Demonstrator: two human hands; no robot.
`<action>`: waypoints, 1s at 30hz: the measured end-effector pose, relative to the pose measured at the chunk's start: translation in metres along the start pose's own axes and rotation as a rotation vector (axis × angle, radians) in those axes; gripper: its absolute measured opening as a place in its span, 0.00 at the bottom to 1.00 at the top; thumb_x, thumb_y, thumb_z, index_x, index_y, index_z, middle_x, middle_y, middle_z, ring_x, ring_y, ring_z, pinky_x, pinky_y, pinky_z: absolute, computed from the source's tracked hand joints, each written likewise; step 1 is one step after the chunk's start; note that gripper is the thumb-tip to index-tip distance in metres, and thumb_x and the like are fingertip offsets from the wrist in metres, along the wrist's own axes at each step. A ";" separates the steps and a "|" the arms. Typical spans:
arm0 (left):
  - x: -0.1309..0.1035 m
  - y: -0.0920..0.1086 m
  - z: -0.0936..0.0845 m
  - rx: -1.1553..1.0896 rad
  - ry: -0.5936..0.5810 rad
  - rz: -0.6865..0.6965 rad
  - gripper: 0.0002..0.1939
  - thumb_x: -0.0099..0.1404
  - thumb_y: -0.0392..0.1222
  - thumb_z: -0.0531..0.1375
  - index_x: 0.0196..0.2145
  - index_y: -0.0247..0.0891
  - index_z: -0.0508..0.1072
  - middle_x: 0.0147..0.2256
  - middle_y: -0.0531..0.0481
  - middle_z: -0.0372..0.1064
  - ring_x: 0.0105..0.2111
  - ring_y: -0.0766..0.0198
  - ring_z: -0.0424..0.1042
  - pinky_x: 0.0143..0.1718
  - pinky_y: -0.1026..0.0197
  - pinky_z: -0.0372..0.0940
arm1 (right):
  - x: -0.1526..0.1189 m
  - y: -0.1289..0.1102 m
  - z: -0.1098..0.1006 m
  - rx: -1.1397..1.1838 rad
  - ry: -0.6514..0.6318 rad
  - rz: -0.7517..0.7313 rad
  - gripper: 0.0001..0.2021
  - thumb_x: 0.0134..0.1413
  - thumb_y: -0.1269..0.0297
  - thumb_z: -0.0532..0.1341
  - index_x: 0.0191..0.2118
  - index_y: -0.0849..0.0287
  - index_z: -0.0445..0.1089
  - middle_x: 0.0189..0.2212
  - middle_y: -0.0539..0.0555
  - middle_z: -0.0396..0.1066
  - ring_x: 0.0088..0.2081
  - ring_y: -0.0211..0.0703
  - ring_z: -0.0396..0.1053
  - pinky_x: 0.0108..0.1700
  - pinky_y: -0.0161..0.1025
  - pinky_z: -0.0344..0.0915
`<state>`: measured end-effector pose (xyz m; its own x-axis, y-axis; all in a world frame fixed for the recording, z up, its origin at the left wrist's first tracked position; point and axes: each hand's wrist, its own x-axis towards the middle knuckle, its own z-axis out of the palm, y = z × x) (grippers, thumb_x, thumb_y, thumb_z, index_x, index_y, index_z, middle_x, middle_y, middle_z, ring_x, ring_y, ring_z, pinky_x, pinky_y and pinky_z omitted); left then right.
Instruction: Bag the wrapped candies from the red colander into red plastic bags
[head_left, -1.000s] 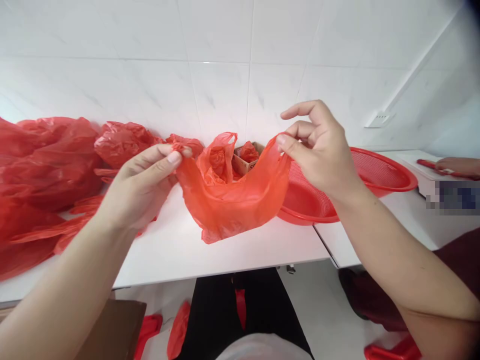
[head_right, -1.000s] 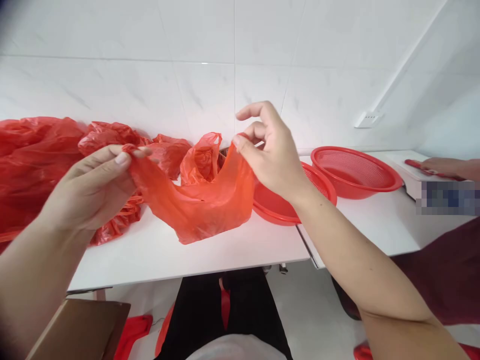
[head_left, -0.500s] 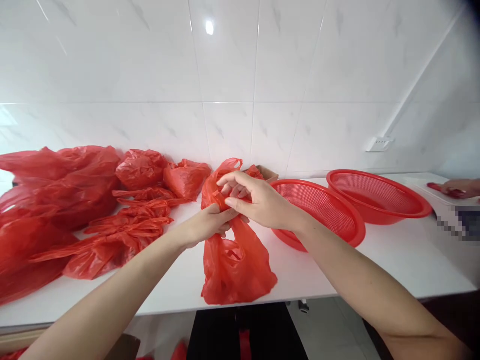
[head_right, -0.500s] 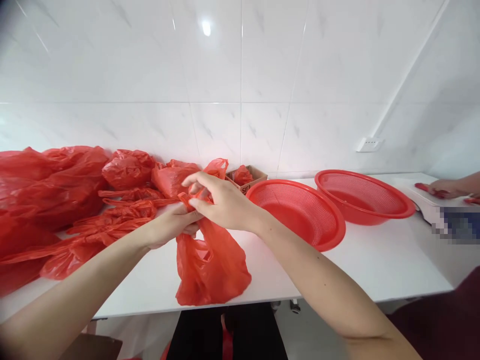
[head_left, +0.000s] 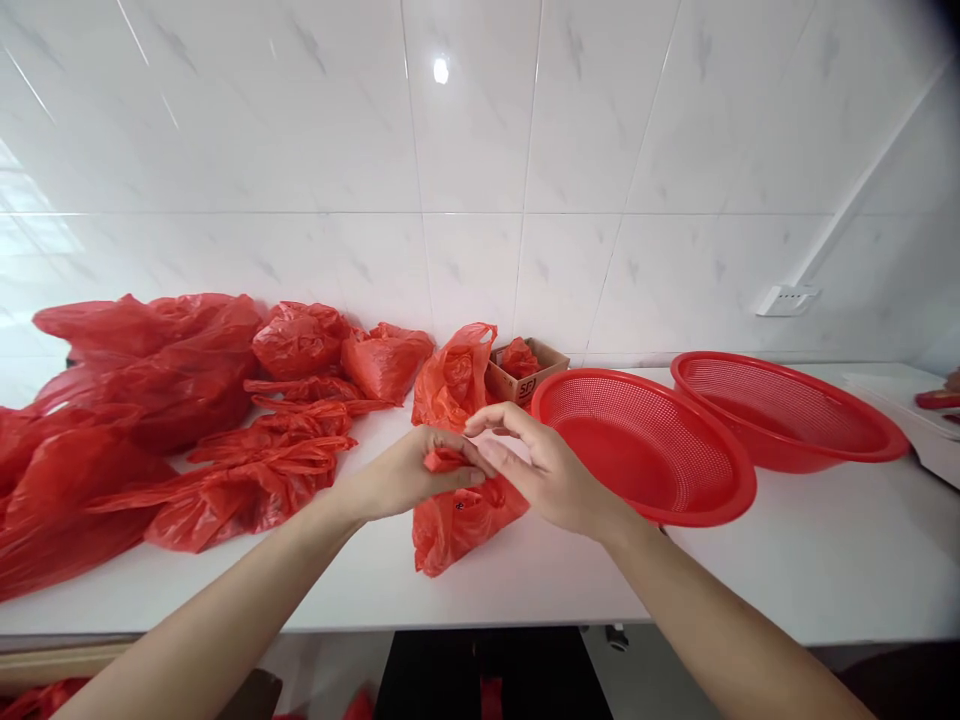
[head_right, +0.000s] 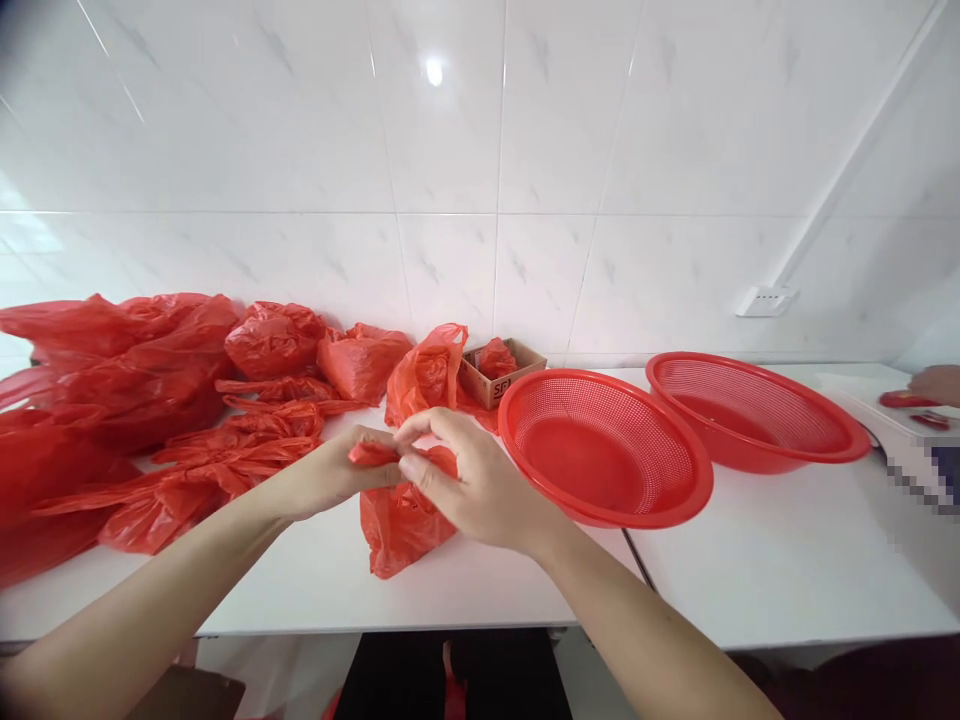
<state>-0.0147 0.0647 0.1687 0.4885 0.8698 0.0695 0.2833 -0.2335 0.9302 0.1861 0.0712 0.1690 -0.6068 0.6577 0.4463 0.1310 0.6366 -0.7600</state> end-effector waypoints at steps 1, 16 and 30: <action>0.000 0.000 0.002 0.068 0.014 0.017 0.06 0.60 0.38 0.59 0.32 0.39 0.78 0.32 0.49 0.75 0.34 0.59 0.72 0.39 0.58 0.66 | 0.003 0.009 0.003 0.007 0.034 0.034 0.09 0.64 0.61 0.53 0.47 0.52 0.66 0.44 0.51 0.69 0.47 0.40 0.67 0.51 0.41 0.64; -0.023 -0.049 0.014 0.584 0.463 0.162 0.12 0.68 0.41 0.52 0.41 0.42 0.76 0.38 0.46 0.76 0.38 0.59 0.74 0.41 0.61 0.65 | -0.007 0.055 0.012 -0.002 -0.036 0.137 0.15 0.65 0.57 0.52 0.32 0.57 0.69 0.27 0.48 0.68 0.28 0.36 0.63 0.30 0.35 0.60; -0.088 -0.102 0.027 0.226 0.657 -0.181 0.18 0.70 0.53 0.50 0.35 0.41 0.73 0.37 0.47 0.72 0.41 0.57 0.71 0.45 0.60 0.62 | -0.050 0.119 0.038 0.064 0.274 0.399 0.18 0.65 0.50 0.48 0.35 0.57 0.66 0.34 0.54 0.72 0.38 0.44 0.72 0.43 0.42 0.68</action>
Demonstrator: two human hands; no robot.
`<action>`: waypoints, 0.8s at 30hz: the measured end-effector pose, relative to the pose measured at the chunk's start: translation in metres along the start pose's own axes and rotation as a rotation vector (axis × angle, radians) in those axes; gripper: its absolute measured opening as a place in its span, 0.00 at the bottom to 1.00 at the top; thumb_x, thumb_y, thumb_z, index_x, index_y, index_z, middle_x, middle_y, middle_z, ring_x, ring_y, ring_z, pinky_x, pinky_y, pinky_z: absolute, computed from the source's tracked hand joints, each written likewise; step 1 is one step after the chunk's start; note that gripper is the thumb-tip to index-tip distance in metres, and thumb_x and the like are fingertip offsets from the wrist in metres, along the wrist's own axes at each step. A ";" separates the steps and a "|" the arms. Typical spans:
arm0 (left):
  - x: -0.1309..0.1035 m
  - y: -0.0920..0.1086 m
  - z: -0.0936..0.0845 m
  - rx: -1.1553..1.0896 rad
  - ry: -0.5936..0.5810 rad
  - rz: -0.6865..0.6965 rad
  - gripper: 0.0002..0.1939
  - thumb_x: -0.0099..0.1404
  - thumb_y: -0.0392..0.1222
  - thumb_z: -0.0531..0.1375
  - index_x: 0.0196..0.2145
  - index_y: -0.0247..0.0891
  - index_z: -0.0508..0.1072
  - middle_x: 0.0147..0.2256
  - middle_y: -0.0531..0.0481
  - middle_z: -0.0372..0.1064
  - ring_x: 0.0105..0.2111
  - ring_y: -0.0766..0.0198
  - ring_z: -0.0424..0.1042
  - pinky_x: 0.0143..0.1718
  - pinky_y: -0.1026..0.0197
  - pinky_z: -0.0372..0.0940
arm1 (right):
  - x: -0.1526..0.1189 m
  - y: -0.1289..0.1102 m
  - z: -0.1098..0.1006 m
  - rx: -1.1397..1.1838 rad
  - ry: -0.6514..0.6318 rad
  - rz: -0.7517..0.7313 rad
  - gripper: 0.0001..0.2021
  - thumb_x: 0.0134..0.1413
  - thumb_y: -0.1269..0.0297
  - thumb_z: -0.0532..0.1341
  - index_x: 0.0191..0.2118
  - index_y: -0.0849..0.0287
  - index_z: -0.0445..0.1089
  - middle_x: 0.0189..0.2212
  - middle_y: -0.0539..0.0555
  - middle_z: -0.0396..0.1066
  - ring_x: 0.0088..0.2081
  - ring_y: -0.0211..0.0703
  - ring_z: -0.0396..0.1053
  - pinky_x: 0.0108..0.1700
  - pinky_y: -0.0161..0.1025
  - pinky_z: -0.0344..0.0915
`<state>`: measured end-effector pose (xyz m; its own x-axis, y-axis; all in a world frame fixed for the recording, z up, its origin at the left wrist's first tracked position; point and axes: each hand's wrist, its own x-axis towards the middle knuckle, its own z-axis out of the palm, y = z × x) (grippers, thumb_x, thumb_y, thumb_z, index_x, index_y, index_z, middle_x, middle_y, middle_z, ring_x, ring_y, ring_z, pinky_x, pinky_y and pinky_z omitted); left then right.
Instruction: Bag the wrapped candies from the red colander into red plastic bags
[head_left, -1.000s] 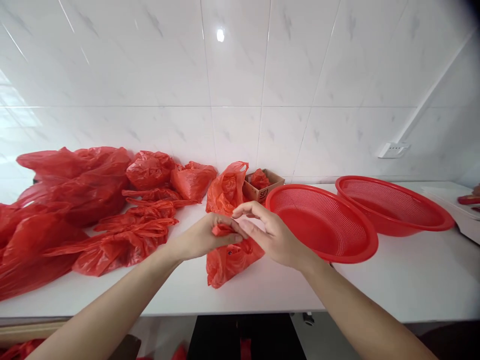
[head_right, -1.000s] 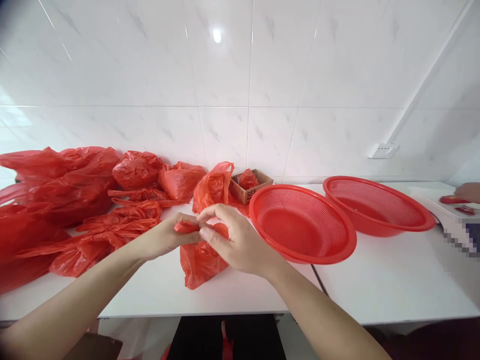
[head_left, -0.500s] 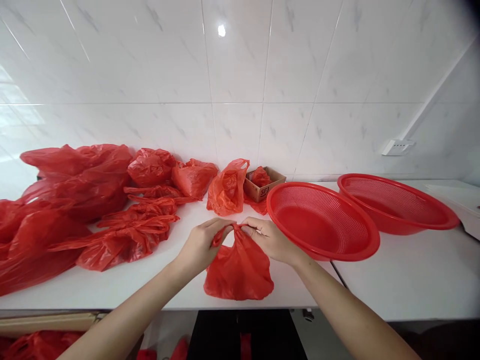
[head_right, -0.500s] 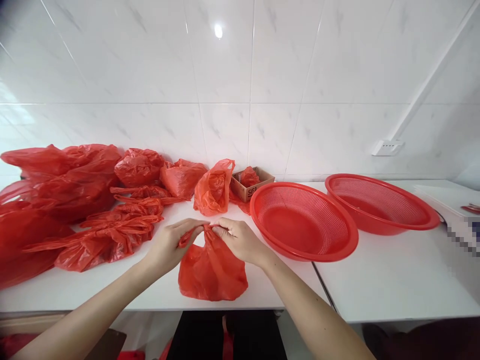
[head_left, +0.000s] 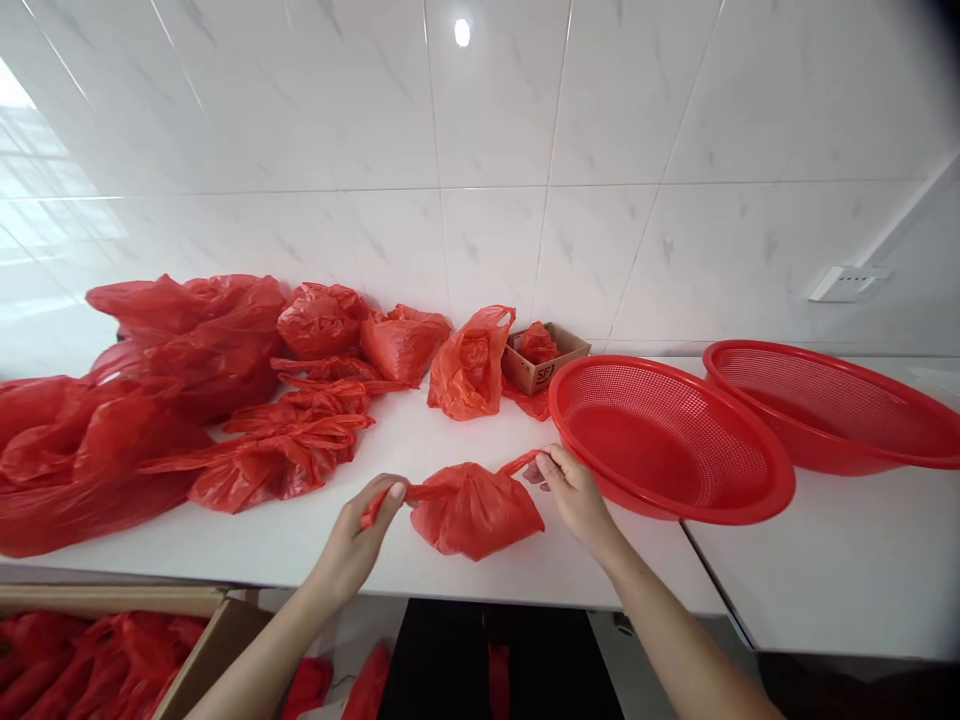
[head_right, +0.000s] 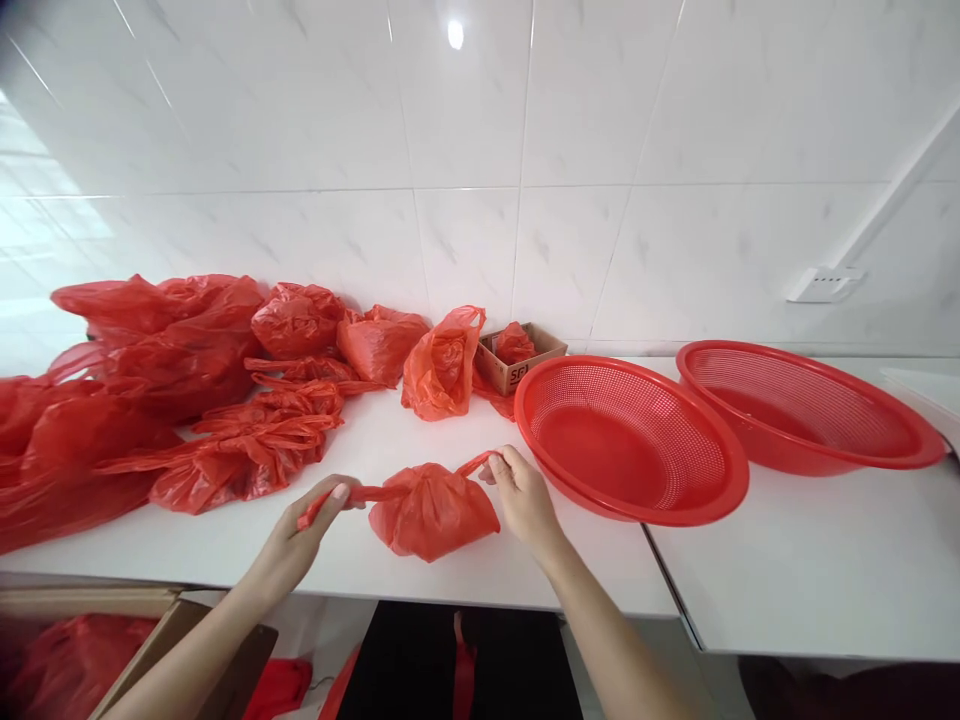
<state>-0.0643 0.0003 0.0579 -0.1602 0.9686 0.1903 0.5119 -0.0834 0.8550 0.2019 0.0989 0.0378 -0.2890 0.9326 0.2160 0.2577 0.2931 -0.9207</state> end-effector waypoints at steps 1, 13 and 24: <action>0.006 0.000 0.010 -0.003 0.014 0.049 0.17 0.71 0.52 0.49 0.38 0.41 0.72 0.41 0.46 0.71 0.43 0.58 0.70 0.47 0.60 0.62 | -0.001 0.000 0.010 -0.049 0.047 -0.021 0.18 0.66 0.50 0.47 0.38 0.56 0.67 0.36 0.55 0.72 0.40 0.44 0.71 0.44 0.43 0.67; 0.057 -0.035 0.073 0.326 0.092 0.134 0.15 0.73 0.48 0.42 0.34 0.43 0.63 0.33 0.52 0.66 0.31 0.62 0.68 0.36 0.61 0.61 | 0.015 0.042 0.049 -0.558 0.106 -0.021 0.19 0.68 0.56 0.45 0.51 0.47 0.70 0.34 0.49 0.77 0.33 0.42 0.72 0.34 0.34 0.61; 0.103 -0.057 0.079 0.625 -0.054 -0.121 0.14 0.71 0.48 0.49 0.40 0.39 0.71 0.29 0.51 0.70 0.28 0.62 0.69 0.32 0.59 0.63 | 0.063 0.073 0.049 -0.736 0.060 0.047 0.15 0.65 0.57 0.50 0.43 0.49 0.74 0.31 0.51 0.77 0.30 0.43 0.70 0.29 0.35 0.52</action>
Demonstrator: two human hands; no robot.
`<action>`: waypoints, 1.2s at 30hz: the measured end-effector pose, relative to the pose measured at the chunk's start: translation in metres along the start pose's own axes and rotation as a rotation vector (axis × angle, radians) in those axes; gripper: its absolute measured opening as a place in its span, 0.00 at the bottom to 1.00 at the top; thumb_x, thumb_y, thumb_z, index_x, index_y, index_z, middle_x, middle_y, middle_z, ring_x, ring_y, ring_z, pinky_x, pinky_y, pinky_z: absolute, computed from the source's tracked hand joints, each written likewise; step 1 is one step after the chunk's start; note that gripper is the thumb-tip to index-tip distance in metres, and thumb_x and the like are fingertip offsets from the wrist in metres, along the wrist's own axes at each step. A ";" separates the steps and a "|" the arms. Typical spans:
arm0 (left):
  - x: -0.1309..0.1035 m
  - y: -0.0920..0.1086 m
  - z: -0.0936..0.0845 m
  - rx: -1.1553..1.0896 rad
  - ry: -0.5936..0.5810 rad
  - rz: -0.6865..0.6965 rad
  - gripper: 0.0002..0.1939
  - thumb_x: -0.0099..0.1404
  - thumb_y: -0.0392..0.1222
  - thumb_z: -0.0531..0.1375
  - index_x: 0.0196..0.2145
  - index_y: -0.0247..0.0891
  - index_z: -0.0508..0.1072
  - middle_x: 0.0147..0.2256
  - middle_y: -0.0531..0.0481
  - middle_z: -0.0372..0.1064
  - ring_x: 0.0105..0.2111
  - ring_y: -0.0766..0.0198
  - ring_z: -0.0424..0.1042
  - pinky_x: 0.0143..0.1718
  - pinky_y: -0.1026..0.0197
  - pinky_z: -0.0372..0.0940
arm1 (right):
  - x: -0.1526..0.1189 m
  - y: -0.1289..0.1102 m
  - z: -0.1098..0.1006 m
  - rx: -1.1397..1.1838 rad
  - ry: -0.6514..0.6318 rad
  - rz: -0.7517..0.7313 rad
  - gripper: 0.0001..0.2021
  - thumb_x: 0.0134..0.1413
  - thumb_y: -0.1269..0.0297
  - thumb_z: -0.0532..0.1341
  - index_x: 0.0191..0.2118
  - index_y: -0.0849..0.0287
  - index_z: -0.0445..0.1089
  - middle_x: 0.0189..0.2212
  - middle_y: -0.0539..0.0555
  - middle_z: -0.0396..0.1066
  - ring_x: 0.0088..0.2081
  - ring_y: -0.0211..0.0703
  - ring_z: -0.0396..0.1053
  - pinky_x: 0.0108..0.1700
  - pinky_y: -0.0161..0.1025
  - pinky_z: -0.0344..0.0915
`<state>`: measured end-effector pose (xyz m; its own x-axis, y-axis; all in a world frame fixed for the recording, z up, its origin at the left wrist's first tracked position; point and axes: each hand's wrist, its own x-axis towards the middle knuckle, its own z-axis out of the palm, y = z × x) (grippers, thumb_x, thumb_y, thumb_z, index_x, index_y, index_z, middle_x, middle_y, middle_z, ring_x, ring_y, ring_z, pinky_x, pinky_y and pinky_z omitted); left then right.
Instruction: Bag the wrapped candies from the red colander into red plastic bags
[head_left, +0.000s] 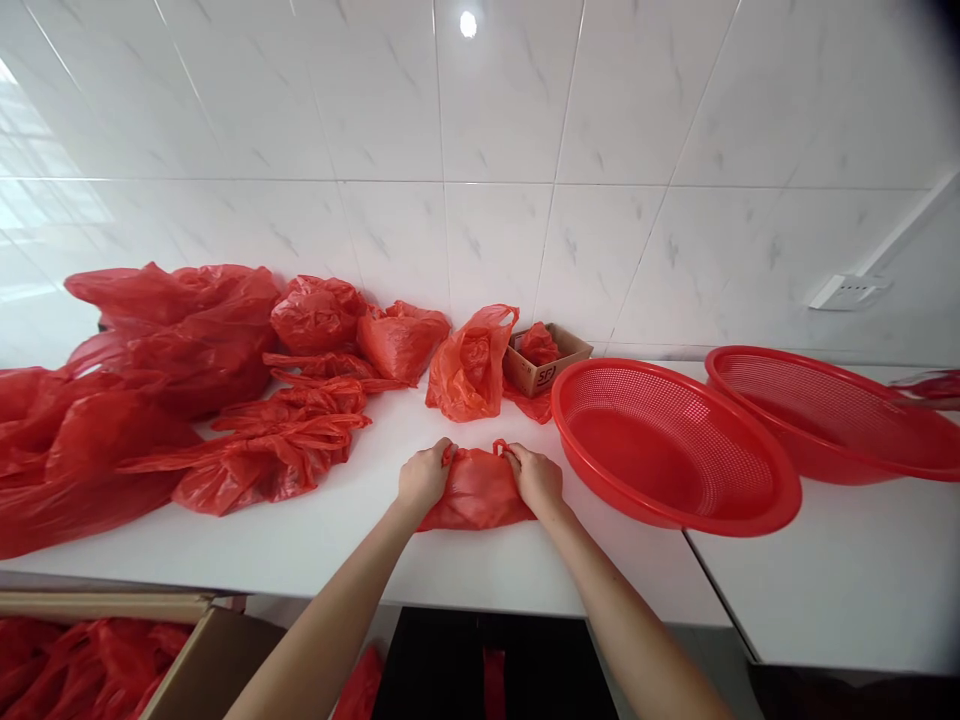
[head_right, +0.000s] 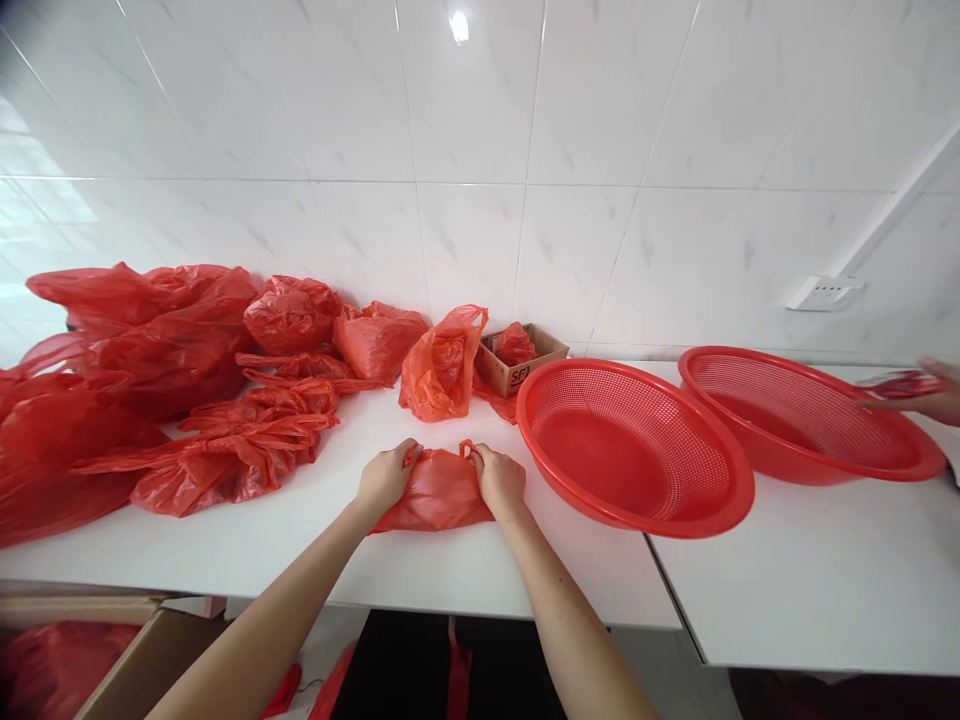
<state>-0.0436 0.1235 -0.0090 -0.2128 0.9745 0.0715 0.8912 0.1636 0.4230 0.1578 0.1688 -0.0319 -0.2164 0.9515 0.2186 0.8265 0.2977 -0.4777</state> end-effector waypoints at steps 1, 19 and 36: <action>0.003 0.001 0.001 0.014 -0.014 -0.009 0.15 0.71 0.49 0.51 0.41 0.37 0.71 0.31 0.50 0.70 0.29 0.63 0.70 0.34 0.57 0.65 | 0.003 0.001 0.002 -0.019 -0.003 0.003 0.14 0.64 0.58 0.51 0.43 0.49 0.74 0.30 0.51 0.77 0.30 0.43 0.70 0.29 0.35 0.51; -0.010 -0.035 -0.002 -0.657 0.064 -0.054 0.22 0.66 0.59 0.48 0.29 0.40 0.70 0.30 0.50 0.72 0.31 0.61 0.70 0.37 0.59 0.65 | 0.006 0.022 0.010 0.094 0.103 0.157 0.14 0.66 0.63 0.44 0.36 0.57 0.65 0.27 0.52 0.70 0.28 0.40 0.64 0.28 0.34 0.47; -0.057 -0.066 -0.042 -0.747 0.196 -0.208 0.24 0.59 0.63 0.56 0.30 0.37 0.70 0.31 0.44 0.72 0.34 0.55 0.73 0.38 0.52 0.70 | 0.008 0.034 0.008 0.489 0.227 0.152 0.12 0.59 0.60 0.44 0.26 0.54 0.55 0.20 0.48 0.61 0.24 0.41 0.59 0.29 0.36 0.54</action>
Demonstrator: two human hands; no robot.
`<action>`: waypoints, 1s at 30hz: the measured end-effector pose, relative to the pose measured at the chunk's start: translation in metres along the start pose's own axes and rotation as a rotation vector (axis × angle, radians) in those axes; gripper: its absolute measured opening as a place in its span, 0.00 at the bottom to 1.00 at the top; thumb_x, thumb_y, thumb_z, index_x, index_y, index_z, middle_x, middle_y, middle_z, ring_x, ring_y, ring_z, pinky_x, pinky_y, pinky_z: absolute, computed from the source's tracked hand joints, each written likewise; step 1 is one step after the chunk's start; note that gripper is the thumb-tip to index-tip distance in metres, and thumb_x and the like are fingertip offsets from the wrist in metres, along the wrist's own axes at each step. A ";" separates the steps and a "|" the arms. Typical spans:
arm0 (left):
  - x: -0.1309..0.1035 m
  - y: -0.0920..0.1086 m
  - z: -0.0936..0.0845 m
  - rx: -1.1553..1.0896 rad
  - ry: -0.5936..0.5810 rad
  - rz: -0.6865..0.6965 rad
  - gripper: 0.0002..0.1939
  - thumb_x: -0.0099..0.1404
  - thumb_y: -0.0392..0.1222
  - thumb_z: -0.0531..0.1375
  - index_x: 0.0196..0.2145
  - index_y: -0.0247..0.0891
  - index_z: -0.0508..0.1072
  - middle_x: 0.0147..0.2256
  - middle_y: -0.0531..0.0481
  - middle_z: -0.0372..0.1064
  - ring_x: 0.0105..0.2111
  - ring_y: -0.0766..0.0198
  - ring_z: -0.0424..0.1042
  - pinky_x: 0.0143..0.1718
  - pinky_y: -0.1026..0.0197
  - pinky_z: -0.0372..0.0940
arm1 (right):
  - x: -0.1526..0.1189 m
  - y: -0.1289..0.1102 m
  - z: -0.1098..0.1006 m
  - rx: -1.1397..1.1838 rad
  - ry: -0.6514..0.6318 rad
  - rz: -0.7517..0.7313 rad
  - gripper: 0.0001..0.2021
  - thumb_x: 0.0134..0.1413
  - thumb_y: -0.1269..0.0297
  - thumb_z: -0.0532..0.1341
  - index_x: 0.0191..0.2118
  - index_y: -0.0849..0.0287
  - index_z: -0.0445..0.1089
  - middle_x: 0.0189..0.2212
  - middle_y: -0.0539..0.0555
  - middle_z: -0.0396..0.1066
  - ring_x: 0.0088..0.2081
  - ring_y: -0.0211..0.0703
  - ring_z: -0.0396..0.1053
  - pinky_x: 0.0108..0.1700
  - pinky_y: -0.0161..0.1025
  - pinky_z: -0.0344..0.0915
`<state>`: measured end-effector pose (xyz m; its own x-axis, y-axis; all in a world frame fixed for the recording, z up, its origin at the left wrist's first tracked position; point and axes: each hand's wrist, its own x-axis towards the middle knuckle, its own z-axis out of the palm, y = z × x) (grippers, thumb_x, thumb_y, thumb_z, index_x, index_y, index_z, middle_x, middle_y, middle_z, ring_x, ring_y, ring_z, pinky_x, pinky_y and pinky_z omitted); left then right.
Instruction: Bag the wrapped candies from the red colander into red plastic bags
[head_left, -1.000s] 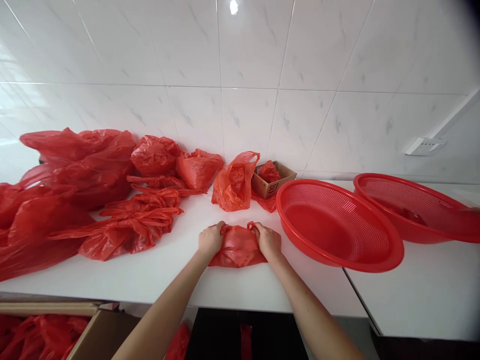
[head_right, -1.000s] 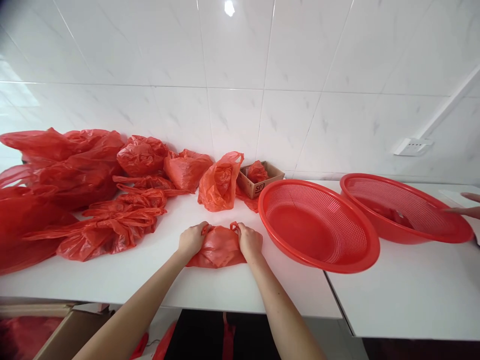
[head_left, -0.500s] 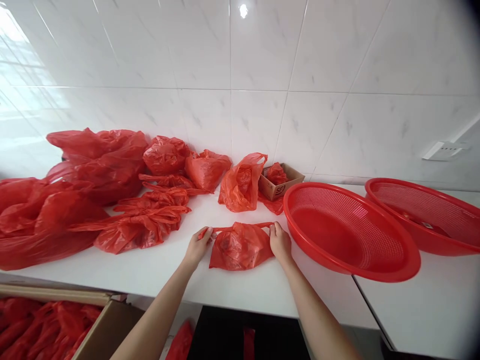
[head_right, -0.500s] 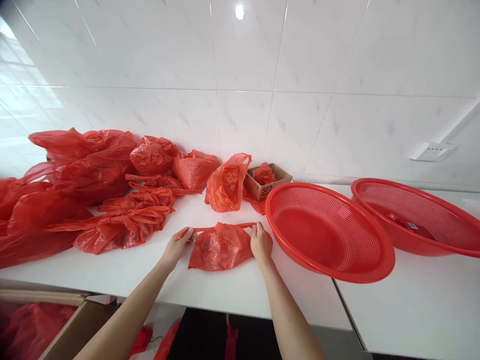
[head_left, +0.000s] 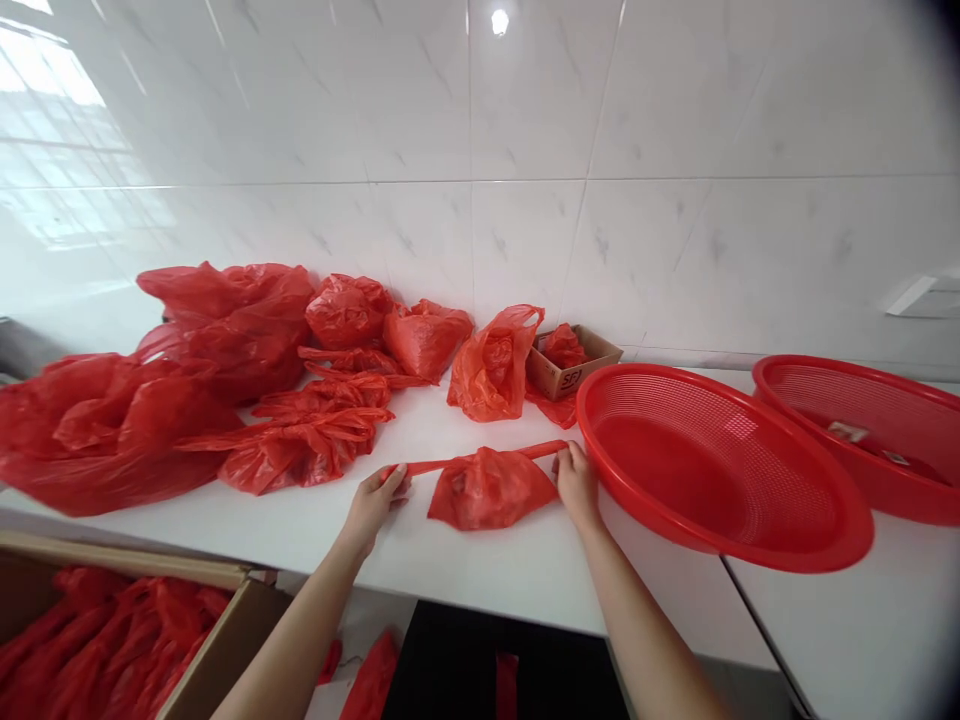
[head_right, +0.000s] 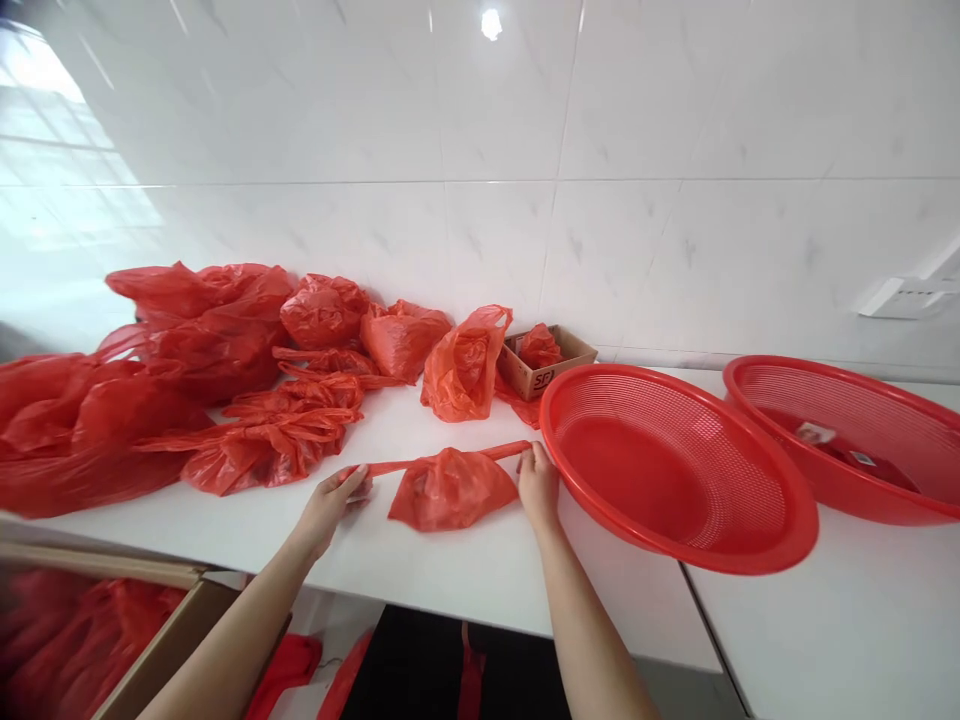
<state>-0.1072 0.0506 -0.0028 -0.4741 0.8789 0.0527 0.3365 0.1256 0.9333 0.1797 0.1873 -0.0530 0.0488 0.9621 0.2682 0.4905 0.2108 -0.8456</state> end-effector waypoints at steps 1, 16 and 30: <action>0.000 0.006 0.000 0.065 0.039 0.038 0.21 0.61 0.60 0.56 0.35 0.37 0.71 0.36 0.41 0.72 0.38 0.53 0.73 0.41 0.50 0.69 | 0.000 0.001 -0.001 0.036 0.007 0.005 0.12 0.59 0.59 0.44 0.26 0.54 0.54 0.20 0.48 0.62 0.25 0.41 0.60 0.30 0.36 0.55; 0.007 0.066 0.072 0.547 -0.440 0.329 0.07 0.58 0.41 0.62 0.36 0.44 0.76 0.37 0.47 0.75 0.40 0.54 0.73 0.43 0.55 0.64 | -0.006 -0.001 -0.003 0.257 -0.028 0.012 0.17 0.59 0.46 0.51 0.39 0.56 0.61 0.22 0.46 0.63 0.23 0.39 0.62 0.28 0.35 0.59; 0.021 0.059 -0.166 0.499 -0.349 -0.028 0.14 0.50 0.51 0.67 0.31 0.41 0.76 0.28 0.56 0.73 0.32 0.61 0.69 0.36 0.64 0.65 | -0.003 0.006 -0.001 0.162 -0.116 0.021 0.18 0.57 0.44 0.54 0.38 0.55 0.65 0.22 0.48 0.64 0.25 0.41 0.63 0.27 0.34 0.57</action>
<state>-0.2325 -0.0004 0.1122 -0.2214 0.9607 -0.1676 0.7084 0.2765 0.6494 0.1831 0.1852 -0.0584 -0.0478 0.9781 0.2025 0.3438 0.2064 -0.9161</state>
